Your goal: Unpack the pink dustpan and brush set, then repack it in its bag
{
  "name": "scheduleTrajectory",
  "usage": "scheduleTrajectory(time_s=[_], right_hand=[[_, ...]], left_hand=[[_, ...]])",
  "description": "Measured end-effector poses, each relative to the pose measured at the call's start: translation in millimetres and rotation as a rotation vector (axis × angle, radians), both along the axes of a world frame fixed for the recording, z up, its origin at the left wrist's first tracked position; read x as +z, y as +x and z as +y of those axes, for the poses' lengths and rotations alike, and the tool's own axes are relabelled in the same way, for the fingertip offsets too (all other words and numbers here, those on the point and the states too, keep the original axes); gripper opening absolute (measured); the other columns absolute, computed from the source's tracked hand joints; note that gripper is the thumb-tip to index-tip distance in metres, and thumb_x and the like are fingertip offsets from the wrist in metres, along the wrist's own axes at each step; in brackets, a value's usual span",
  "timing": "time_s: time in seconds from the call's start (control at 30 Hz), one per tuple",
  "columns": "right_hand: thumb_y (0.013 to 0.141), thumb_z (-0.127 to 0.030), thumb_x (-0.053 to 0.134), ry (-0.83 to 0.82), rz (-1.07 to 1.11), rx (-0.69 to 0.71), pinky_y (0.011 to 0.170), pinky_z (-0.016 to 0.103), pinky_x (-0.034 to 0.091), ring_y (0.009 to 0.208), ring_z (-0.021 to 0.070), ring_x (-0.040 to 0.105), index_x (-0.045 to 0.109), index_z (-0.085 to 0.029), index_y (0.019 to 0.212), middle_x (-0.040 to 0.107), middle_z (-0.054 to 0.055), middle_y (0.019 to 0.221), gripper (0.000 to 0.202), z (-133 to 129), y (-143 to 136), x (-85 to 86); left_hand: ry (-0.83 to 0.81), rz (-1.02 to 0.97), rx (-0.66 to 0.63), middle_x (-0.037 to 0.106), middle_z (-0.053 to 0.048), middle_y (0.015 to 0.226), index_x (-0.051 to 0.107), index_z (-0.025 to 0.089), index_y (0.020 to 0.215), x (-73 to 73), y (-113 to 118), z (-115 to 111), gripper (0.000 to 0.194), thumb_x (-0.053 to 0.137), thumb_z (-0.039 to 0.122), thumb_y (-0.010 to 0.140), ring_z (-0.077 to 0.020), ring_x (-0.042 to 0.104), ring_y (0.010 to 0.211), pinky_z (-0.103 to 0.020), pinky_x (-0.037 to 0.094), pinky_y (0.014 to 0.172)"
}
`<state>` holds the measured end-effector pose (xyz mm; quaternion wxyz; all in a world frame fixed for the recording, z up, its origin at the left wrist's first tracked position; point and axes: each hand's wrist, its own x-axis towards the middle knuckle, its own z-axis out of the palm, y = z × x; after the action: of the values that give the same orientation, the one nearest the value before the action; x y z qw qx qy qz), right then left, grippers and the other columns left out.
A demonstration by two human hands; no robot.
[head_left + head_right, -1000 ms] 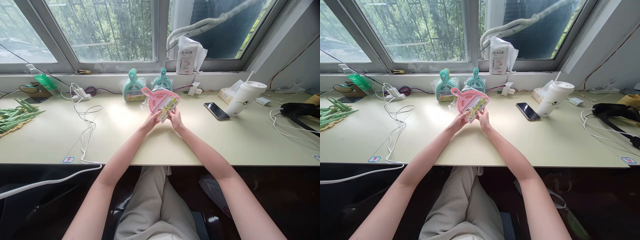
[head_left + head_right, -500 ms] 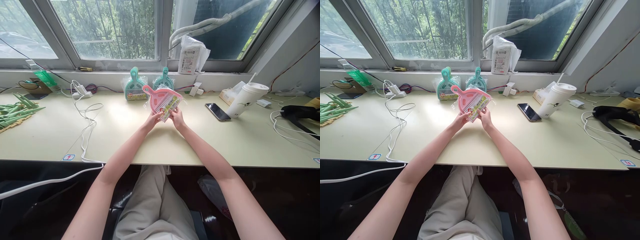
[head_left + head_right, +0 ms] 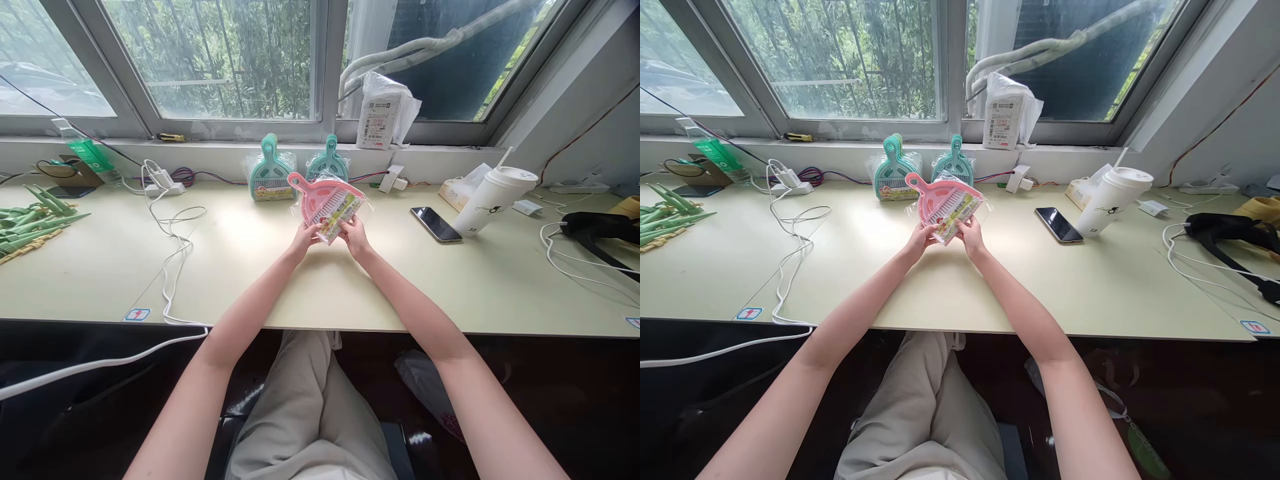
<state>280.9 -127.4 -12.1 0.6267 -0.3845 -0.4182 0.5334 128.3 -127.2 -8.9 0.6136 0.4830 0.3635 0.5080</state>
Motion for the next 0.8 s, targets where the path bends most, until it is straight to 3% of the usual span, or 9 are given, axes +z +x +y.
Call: scheduleTrajectory(time_s=[0.13, 0.23, 0.3, 0.4, 0.5, 0.6, 0.73, 0.8], right_hand=[[0.086, -0.027, 0.065, -0.174, -0.080, 0.128, 0.086, 0.038, 0.061, 0.085, 0.0193, 0.073, 0.060, -0.019, 0.095, 0.076, 0.007, 0.094, 0.014, 10.1, 14.6, 2.8], [0.092, -0.044, 0.054, -0.226, -0.305, 0.182, 0.078, 0.044, 0.062, 0.073, 0.0242, 0.073, 0.064, -0.015, 0.086, 0.074, 0.013, 0.074, 0.031, 16.8, 38.5, 5.3], [0.094, -0.044, 0.049, -0.073, -0.518, 0.020, 0.079, 0.048, 0.060, 0.073, 0.0254, 0.073, 0.066, -0.015, 0.087, 0.073, 0.012, 0.073, 0.034, 17.6, 55.6, 6.7], [0.091, -0.026, 0.050, 0.308, -0.883, -0.205, 0.098, 0.053, 0.050, 0.108, 0.0286, 0.066, 0.068, -0.022, 0.105, 0.072, 0.010, 0.113, 0.023, 15.3, 74.3, 8.5], [0.082, -0.011, 0.053, 0.553, -1.108, -0.156, 0.114, 0.055, 0.032, 0.135, 0.0283, 0.046, 0.060, -0.029, 0.126, 0.052, 0.003, 0.145, 0.048, 15.7, 79.9, 7.5], [0.079, -0.014, 0.061, 0.586, -1.118, -0.124, 0.116, 0.056, 0.027, 0.137, 0.0282, 0.043, 0.061, -0.031, 0.125, 0.053, 0.003, 0.143, 0.049, 21.0, 77.8, 2.6], [0.082, -0.031, 0.066, 0.549, -0.963, -0.214, 0.113, 0.051, 0.031, 0.129, 0.0263, 0.050, 0.073, -0.030, 0.093, 0.063, 0.002, 0.131, 0.013, 25.4, 77.3, -3.3], [0.083, -0.037, 0.066, 0.536, -0.868, -0.242, 0.110, 0.049, 0.036, 0.122, 0.0256, 0.055, 0.074, -0.028, 0.083, 0.067, 0.004, 0.121, 0.012, 24.6, 78.7, -4.3]], left_hand=[[-0.006, 0.057, 0.029, 0.072, -0.008, 0.100, 0.060, 0.016, 0.119, 0.5, -3.9, 2.2, 0.053, 0.064, 0.026, 0.067, -0.0240, 0.068, 0.089, -0.044, 0.055, 0.086], [-0.080, 0.006, 0.086, 0.073, -0.009, 0.096, 0.060, 0.014, 0.115, 4.8, -12.9, 6.8, 0.049, 0.058, 0.022, 0.067, -0.0249, 0.068, 0.090, -0.043, 0.056, 0.084], [-0.160, -0.049, 0.102, 0.072, -0.008, 0.091, 0.058, 0.013, 0.113, 7.3, -22.8, 11.6, 0.046, 0.055, 0.021, 0.067, -0.0237, 0.068, 0.086, -0.040, 0.058, 0.080], [-0.238, -0.073, 0.052, 0.069, -0.005, 0.075, 0.056, 0.015, 0.110, 7.7, -39.6, 19.2, 0.043, 0.053, 0.021, 0.067, -0.0190, 0.066, 0.069, -0.034, 0.058, 0.069], [-0.260, -0.061, 0.011, 0.063, -0.003, 0.064, 0.055, 0.014, 0.111, 5.7, -51.6, 24.0, 0.045, 0.055, 0.024, 0.067, -0.0168, 0.062, 0.057, -0.030, 0.055, 0.058], [-0.250, -0.074, 0.014, 0.064, -0.005, 0.066, 0.056, 0.013, 0.114, 5.2, -55.3, 24.2, 0.049, 0.056, 0.023, 0.066, -0.0172, 0.061, 0.056, -0.030, 0.054, 0.055], [-0.255, -0.085, 0.012, 0.069, -0.006, 0.073, 0.054, 0.011, 0.123, 6.5, -53.0, 20.1, 0.059, 0.055, 0.018, 0.065, -0.0173, 0.062, 0.058, -0.031, 0.057, 0.059], [-0.271, -0.082, -0.022, 0.070, -0.004, 0.074, 0.052, 0.012, 0.128, 6.2, -51.5, 18.7, 0.064, 0.055, 0.015, 0.064, -0.0158, 0.061, 0.056, -0.030, 0.057, 0.058]])
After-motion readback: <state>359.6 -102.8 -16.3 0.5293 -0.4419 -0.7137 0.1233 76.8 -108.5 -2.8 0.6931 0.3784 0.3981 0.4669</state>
